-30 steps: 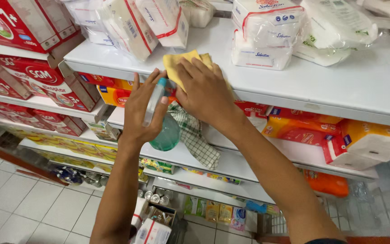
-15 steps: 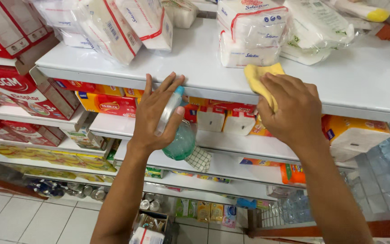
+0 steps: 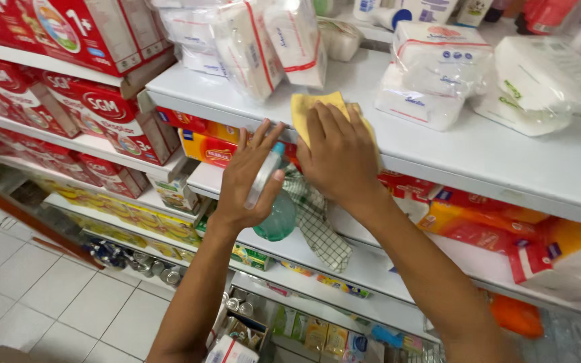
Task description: The person sprays cleaning solution and wipes store shelves using a cloth, moving boxes of milk powder and packages of tissues to clean the surfaces thoroughly.
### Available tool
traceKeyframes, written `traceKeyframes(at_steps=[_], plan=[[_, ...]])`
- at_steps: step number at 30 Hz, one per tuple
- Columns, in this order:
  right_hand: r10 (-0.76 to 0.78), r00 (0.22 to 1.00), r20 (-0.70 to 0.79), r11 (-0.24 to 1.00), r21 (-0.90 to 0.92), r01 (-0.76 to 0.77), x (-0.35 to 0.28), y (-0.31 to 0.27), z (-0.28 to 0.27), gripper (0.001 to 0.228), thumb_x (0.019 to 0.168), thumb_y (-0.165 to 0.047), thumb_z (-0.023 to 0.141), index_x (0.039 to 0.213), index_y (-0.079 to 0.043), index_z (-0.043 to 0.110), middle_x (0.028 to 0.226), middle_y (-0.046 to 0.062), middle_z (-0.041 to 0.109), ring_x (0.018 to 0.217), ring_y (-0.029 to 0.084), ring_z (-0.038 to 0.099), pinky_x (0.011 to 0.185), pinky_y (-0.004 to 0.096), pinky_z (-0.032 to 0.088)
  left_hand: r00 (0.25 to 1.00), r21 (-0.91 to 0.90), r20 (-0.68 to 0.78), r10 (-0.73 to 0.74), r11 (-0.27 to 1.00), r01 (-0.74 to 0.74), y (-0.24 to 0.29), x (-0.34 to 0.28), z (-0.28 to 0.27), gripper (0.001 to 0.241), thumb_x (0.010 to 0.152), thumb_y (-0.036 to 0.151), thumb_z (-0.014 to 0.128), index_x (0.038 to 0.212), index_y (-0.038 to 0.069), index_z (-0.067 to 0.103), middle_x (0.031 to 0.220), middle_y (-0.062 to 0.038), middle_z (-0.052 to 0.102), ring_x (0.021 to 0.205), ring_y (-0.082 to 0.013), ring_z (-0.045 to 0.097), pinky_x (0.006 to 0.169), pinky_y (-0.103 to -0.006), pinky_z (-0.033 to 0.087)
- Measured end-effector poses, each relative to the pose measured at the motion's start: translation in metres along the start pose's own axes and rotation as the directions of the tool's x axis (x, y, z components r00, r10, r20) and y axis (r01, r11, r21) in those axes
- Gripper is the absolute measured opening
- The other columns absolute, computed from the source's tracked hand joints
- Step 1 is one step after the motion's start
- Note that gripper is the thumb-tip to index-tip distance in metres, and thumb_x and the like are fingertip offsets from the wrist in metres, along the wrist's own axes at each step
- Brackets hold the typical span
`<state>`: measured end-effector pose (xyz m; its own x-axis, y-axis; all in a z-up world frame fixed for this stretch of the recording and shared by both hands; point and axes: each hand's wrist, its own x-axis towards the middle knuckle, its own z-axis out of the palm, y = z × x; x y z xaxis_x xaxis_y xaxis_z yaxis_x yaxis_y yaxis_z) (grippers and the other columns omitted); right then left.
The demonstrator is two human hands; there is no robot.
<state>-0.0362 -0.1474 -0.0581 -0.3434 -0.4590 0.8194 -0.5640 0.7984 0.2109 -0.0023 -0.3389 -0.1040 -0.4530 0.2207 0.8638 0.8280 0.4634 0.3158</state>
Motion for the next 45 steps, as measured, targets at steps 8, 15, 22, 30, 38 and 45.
traceKeyframes(at_steps=[8,15,22,30,38,45], plan=[[-0.108,0.994,-0.012,0.994,0.012,0.108,0.01,-0.004,0.023,0.05,0.097,-0.03,0.068,0.133,0.003,0.06,0.133,0.02,0.064,0.128,0.032,0.059,0.11,0.047,0.044,0.998,0.014,-0.061,-0.02,1.0,0.021,-0.01,-0.01,0.011,0.056,0.101,0.017,0.057,0.15,-0.008,0.046,0.161,-0.024,0.045,0.158,-0.0445,0.032,0.132,-0.0561,0.021],[-0.159,0.987,0.016,0.984,-0.075,0.16,-0.015,0.01,-0.003,0.051,0.096,-0.016,0.064,0.142,0.005,0.057,0.142,0.018,0.061,0.133,0.03,0.057,0.112,0.042,0.044,0.999,0.052,-0.031,0.017,0.999,-0.015,0.008,-0.013,0.033,0.06,0.1,0.017,0.058,0.149,-0.013,0.044,0.16,-0.026,0.044,0.157,-0.0442,0.033,0.132,-0.0583,0.019],[-0.166,0.986,-0.015,0.954,-0.256,0.157,-0.091,0.054,-0.062,0.049,0.101,-0.012,0.063,0.148,0.0,0.059,0.153,0.013,0.056,0.143,0.027,0.051,0.119,0.044,0.039,0.985,0.038,0.077,0.156,0.987,-0.159,0.051,-0.016,0.094,0.032,0.096,0.014,0.061,0.125,-0.001,0.062,0.158,-0.027,0.046,0.156,-0.0438,0.035,0.132,-0.0594,0.016],[0.029,1.0,0.012,0.952,-0.304,-0.024,-0.176,0.118,-0.136,0.052,0.101,-0.004,0.063,0.152,0.001,0.055,0.157,0.014,0.053,0.149,0.031,0.047,0.125,0.048,0.034,0.957,-0.146,0.139,0.255,0.961,-0.234,0.122,0.008,0.185,0.035,0.095,0.016,0.063,0.123,-0.006,0.062,0.156,-0.025,0.048,0.154,-0.0419,0.035,0.129,-0.0618,0.015],[0.317,0.943,-0.103,0.893,-0.304,-0.333,-0.26,0.184,-0.221,0.06,0.099,0.009,0.061,0.157,0.0,0.049,0.161,0.017,0.048,0.152,0.038,0.044,0.128,0.051,0.036,0.923,-0.243,0.134,0.36,0.915,-0.322,0.183,0.026,0.26,0.038,0.1,0.022,0.065,0.127,-0.004,0.064,0.159,-0.024,0.046,0.155,-0.0412,0.034,0.129,-0.0629,0.019],[0.459,0.85,-0.257,0.818,-0.252,-0.518,-0.275,0.192,-0.224,0.057,0.106,-0.005,0.057,0.161,-0.003,0.039,0.166,0.02,0.038,0.157,0.042,0.03,0.13,0.054,0.025,0.92,-0.195,0.135,0.369,0.92,-0.34,0.203,0.03,0.28,0.042,0.098,0.022,0.065,0.129,-0.005,0.062,0.158,-0.024,0.046,0.154,-0.0417,0.035,0.126,-0.0654,0.019]])
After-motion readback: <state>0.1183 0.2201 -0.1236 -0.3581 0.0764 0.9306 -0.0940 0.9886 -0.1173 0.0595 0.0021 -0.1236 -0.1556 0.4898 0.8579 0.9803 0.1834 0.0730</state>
